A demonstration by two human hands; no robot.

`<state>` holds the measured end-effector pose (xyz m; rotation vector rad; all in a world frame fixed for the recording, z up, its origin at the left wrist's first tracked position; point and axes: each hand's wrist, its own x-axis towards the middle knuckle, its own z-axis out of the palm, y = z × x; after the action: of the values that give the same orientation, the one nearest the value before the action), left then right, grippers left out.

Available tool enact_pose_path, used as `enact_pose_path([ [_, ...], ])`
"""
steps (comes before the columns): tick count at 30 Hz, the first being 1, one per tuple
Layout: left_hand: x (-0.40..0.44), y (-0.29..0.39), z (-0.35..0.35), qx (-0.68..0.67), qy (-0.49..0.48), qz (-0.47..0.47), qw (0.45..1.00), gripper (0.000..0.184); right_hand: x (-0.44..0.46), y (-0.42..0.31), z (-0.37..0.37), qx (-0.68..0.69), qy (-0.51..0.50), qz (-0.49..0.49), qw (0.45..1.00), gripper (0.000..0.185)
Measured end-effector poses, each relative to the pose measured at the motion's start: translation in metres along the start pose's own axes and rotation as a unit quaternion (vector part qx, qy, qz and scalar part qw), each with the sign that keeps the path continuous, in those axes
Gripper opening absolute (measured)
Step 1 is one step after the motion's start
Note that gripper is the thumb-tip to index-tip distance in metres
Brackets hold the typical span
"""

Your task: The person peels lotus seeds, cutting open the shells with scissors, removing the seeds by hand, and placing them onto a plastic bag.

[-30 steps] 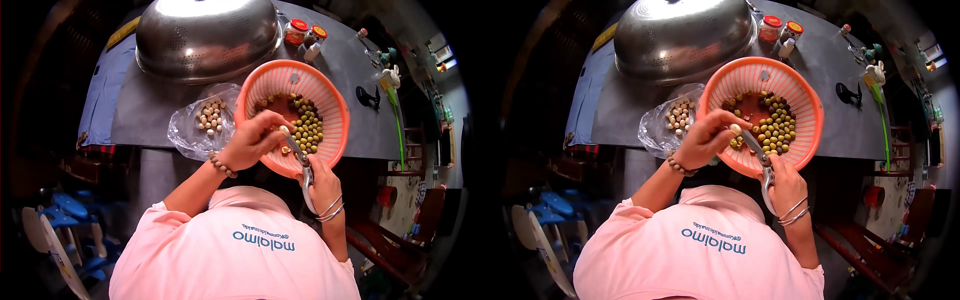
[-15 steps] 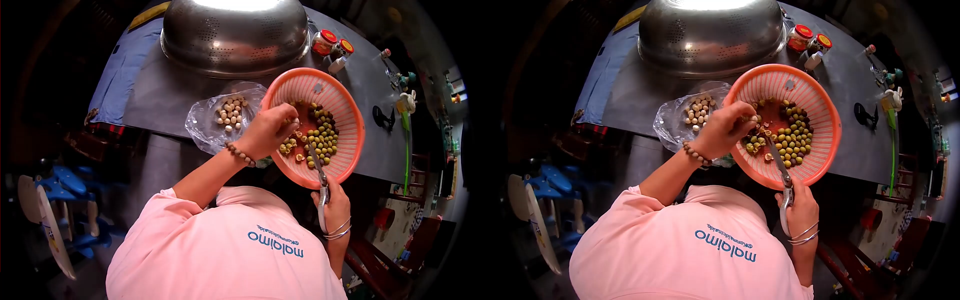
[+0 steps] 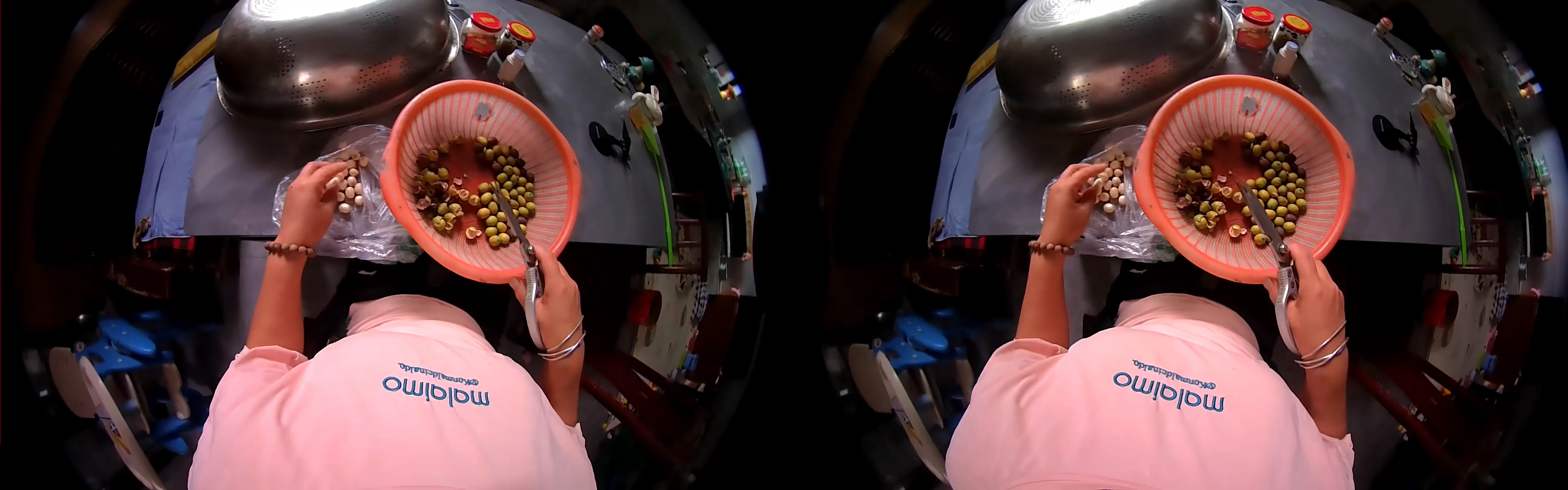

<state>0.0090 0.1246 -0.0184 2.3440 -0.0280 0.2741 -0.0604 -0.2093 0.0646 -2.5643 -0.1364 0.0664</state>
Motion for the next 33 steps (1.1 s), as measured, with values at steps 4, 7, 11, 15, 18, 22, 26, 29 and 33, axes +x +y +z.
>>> enact_pose_path([
  [4,0.003,0.035,0.005,-0.347,-0.089,-0.138,0.923,0.011,-0.003,0.002,0.000,0.010,0.008,-0.004,1.000,0.050],
  [7,0.004,0.063,0.024,-0.708,-0.196,-0.138,0.664,0.017,-0.004,0.003,0.001,0.038,0.020,-0.011,0.999,0.050],
  [11,0.008,0.099,0.049,-0.765,-0.218,-0.297,0.528,0.019,-0.007,0.004,0.000,0.043,0.034,-0.019,0.998,0.050],
  [15,0.013,0.102,0.066,-0.789,-0.229,-0.342,0.456,0.024,-0.010,0.005,0.000,0.043,0.033,-0.016,0.998,0.050],
  [18,0.011,0.108,0.069,-0.793,-0.214,-0.351,0.450,0.027,-0.011,0.006,0.001,0.035,0.030,-0.023,0.999,0.050],
  [22,0.011,0.113,0.064,-0.765,-0.210,-0.301,0.529,0.027,-0.010,0.003,0.002,0.044,0.024,-0.023,0.999,0.050],
  [26,0.010,0.115,0.059,-0.760,-0.239,-0.241,0.554,0.027,-0.008,0.001,0.002,0.038,0.023,-0.034,0.998,0.049],
  [29,0.008,0.118,0.055,-0.753,-0.233,-0.225,0.573,0.027,-0.007,0.000,0.004,0.040,0.042,-0.050,0.997,0.048],
  [33,0.006,0.113,0.060,-0.748,-0.233,-0.229,0.578,0.028,-0.007,-0.002,0.005,0.047,0.048,-0.042,0.997,0.049],
])
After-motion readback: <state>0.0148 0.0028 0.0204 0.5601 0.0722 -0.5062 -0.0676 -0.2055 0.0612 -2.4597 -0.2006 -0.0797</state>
